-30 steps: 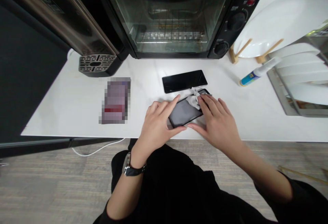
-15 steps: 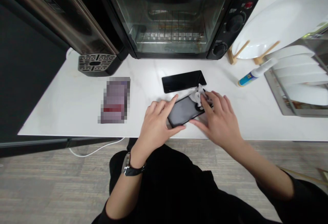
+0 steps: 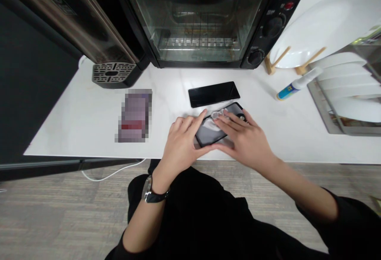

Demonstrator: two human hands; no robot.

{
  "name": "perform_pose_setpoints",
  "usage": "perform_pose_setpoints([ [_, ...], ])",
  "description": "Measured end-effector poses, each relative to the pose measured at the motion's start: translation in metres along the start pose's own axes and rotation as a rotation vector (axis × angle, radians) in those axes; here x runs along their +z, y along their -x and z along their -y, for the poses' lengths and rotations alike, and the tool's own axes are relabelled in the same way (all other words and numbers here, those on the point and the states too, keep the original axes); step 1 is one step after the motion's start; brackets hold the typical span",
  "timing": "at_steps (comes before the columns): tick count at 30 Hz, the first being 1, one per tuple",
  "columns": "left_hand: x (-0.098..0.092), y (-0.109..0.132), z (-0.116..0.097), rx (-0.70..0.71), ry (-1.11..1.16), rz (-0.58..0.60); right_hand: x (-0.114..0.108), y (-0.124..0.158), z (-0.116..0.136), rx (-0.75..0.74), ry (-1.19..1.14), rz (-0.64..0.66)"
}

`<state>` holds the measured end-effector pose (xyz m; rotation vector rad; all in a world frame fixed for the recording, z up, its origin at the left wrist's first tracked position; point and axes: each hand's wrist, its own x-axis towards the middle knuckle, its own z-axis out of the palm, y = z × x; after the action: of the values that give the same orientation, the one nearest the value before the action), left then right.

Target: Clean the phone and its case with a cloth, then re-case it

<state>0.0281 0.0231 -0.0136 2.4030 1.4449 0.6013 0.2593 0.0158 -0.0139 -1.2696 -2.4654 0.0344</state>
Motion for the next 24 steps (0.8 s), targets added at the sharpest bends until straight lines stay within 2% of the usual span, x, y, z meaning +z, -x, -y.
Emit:
perform_pose_setpoints([
  [2,0.000,0.000,-0.001,-0.007,0.001,0.004,-0.004,0.003,-0.003,0.091,0.085,-0.046],
  [4,0.000,-0.001,-0.001,-0.011,0.003,0.015,-0.003,0.006,0.009,0.093,0.088,-0.058],
  [7,0.001,-0.002,0.001,-0.006,-0.016,0.022,0.005,0.004,0.034,-0.065,-0.064,-0.043],
  [9,0.002,-0.002,0.003,0.004,-0.025,0.012,0.009,-0.002,0.039,-0.137,-0.146,-0.007],
  [11,0.002,-0.001,0.004,0.006,-0.030,-0.005,0.010,-0.007,0.027,-0.128,-0.142,0.028],
  [13,0.003,0.000,0.004,-0.003,-0.034,-0.016,0.006,-0.008,0.005,-0.075,-0.084,0.038],
  [16,0.003,0.000,0.001,-0.032,-0.045,-0.015,-0.006,0.004,-0.028,0.021,0.027,-0.015],
  [18,0.002,0.000,-0.001,-0.049,-0.052,-0.015,-0.016,0.016,-0.040,0.020,0.062,-0.033],
  [21,0.001,0.000,-0.001,-0.052,-0.029,-0.013,-0.026,0.030,-0.042,-0.080,0.020,0.011],
  [24,-0.001,-0.002,0.001,-0.021,0.021,0.003,-0.024,0.026,-0.029,-0.148,-0.080,0.057],
])
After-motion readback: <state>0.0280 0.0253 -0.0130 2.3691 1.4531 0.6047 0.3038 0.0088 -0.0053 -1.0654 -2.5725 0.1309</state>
